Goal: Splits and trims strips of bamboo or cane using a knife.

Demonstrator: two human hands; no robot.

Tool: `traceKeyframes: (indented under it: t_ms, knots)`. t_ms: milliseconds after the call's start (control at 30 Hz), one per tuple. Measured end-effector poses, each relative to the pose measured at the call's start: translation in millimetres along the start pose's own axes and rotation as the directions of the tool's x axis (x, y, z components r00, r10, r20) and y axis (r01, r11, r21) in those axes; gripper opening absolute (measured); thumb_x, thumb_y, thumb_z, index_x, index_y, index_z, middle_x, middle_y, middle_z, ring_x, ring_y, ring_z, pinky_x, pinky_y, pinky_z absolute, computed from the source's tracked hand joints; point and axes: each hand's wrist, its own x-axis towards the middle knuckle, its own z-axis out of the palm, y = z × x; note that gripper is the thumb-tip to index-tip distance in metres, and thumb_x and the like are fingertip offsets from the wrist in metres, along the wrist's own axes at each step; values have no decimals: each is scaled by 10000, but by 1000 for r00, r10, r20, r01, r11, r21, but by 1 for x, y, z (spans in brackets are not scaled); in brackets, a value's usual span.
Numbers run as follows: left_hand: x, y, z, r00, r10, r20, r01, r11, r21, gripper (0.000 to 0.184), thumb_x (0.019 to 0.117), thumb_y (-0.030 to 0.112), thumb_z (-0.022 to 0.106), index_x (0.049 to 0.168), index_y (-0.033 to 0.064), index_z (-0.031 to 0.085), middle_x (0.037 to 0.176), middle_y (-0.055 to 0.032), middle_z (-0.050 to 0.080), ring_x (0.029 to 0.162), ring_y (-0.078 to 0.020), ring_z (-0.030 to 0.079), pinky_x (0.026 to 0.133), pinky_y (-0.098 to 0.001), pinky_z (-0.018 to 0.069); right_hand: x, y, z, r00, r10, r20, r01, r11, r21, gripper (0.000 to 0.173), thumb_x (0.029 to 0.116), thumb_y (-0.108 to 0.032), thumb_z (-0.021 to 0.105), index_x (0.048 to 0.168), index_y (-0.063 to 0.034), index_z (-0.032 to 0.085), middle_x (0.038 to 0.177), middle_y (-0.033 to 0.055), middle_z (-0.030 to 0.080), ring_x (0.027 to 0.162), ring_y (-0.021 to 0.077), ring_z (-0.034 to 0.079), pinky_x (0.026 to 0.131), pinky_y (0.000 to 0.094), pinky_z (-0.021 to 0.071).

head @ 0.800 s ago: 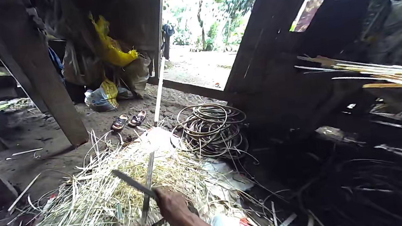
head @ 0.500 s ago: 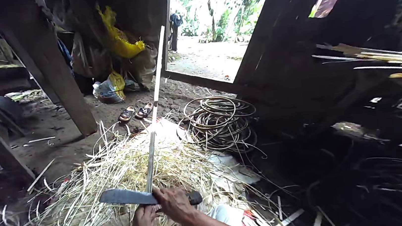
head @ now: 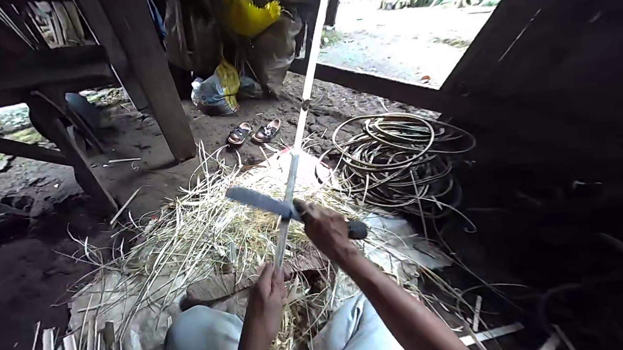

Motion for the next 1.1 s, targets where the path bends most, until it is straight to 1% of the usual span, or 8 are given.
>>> traceKeyframes:
  t_ms: [133,367,467,567,667,767,867,1100]
  knots:
    - [-43,-20,1,998,2,65,1,999,-48,311,1087,197,368,1132,0,604,655,71,397,510,-27,362,495,-216,355,49,41,-25,976,216,40,-214,975,-50,396,1051,-62,463,1431,-82,575,994,319,699,888,558,677,740,712,486]
    - [-62,-41,-4,992,-42,119,52,996,-76,275,1089,209,371,1069,51,596,627,102,377,484,4,340,468,-181,325,65,76,-30,946,322,42,-314,940,-131,308,1062,-71,434,1325,-6,578,985,330,689,947,557,675,775,692,495]
    - [-33,-32,1,995,-34,95,23,994,108,348,1113,234,358,1171,-2,608,705,12,454,578,-92,432,572,-285,417,28,38,-22,953,279,115,-270,959,-87,281,1064,-96,442,1285,13,577,912,298,687,882,525,684,732,663,513]
    - [-6,-12,4,998,-19,52,6,969,247,381,1127,245,338,1233,-11,600,811,-80,543,702,-187,521,712,-383,480,-19,-11,-15,937,211,279,-190,976,-102,296,1067,-116,416,1274,3,591,961,268,710,910,491,705,762,637,522]
    - [8,5,8,999,27,-30,-16,946,323,378,1120,202,355,1235,-57,606,910,-175,627,830,-271,614,820,-444,512,-66,-30,9,995,-35,88,37,999,-13,194,949,-23,567,1097,35,679,821,233,711,720,446,719,597,588,543]
    - [8,15,13,996,23,-88,11,929,370,372,1111,165,372,1245,-89,609,1046,-250,674,997,-349,666,943,-496,508,-74,-30,19,989,-141,-41,141,990,-7,192,873,25,632,1047,40,713,784,217,705,667,412,717,552,539,552]
    - [2,13,16,993,74,-97,-26,903,430,386,1124,225,364,1279,-42,595,923,-203,658,846,-326,656,824,-488,533,-53,-23,5,998,-44,44,44,999,1,213,947,18,568,1119,46,690,894,267,712,780,470,717,641,598,544]
    - [-4,28,7,988,86,-128,-17,888,459,368,1121,233,388,1267,-31,598,853,-179,634,763,-298,629,761,-467,531,-15,-6,4,974,-160,-162,158,987,-26,180,886,47,619,1030,28,725,768,245,686,690,444,707,594,562,544]
